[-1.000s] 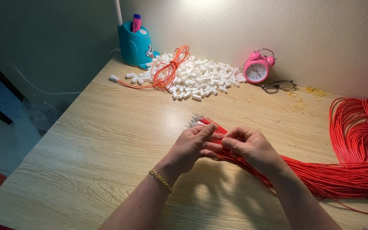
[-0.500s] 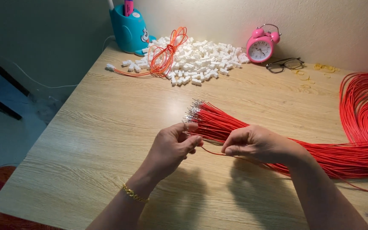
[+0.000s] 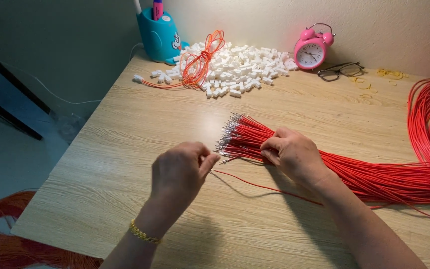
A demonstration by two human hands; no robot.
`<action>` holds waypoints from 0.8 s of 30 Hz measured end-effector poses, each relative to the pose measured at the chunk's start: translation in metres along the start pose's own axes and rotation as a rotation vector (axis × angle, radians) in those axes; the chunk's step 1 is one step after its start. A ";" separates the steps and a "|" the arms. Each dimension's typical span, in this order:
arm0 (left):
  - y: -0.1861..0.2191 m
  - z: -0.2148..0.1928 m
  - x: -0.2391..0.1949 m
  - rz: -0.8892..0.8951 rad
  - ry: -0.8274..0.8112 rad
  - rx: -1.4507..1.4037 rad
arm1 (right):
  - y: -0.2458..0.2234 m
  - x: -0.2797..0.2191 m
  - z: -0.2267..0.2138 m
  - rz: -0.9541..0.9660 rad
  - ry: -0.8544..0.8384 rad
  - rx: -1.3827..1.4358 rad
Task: The person gathers a bundle of red wires with exposed metal tips and aligns them on a wooden table. They then pick up small white plastic connectors and slide them onto the ends of the wires.
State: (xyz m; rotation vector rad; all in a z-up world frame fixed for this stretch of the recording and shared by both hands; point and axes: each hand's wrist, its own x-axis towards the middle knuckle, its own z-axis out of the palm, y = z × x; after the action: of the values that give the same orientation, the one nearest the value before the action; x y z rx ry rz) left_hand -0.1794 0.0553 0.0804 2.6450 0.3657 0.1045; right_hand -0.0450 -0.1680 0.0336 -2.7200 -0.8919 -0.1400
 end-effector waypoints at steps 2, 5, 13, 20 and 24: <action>0.006 0.022 0.012 0.125 0.090 0.025 | 0.001 0.002 0.002 0.006 0.010 0.012; 0.021 0.056 0.034 0.278 0.113 0.060 | 0.008 0.004 0.003 0.040 -0.010 0.082; 0.022 0.091 0.075 0.449 0.124 0.098 | 0.022 0.011 -0.001 0.060 -0.057 0.327; 0.007 0.060 0.063 0.556 0.327 0.177 | 0.022 0.008 -0.006 0.067 -0.056 0.344; -0.019 0.057 0.049 0.374 0.176 0.265 | 0.020 0.007 -0.005 0.053 -0.056 0.336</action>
State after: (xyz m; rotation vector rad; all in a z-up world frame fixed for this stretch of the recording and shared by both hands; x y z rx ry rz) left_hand -0.1297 0.0605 0.0216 2.9470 -0.0714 0.4381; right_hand -0.0277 -0.1815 0.0350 -2.4409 -0.7784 0.0902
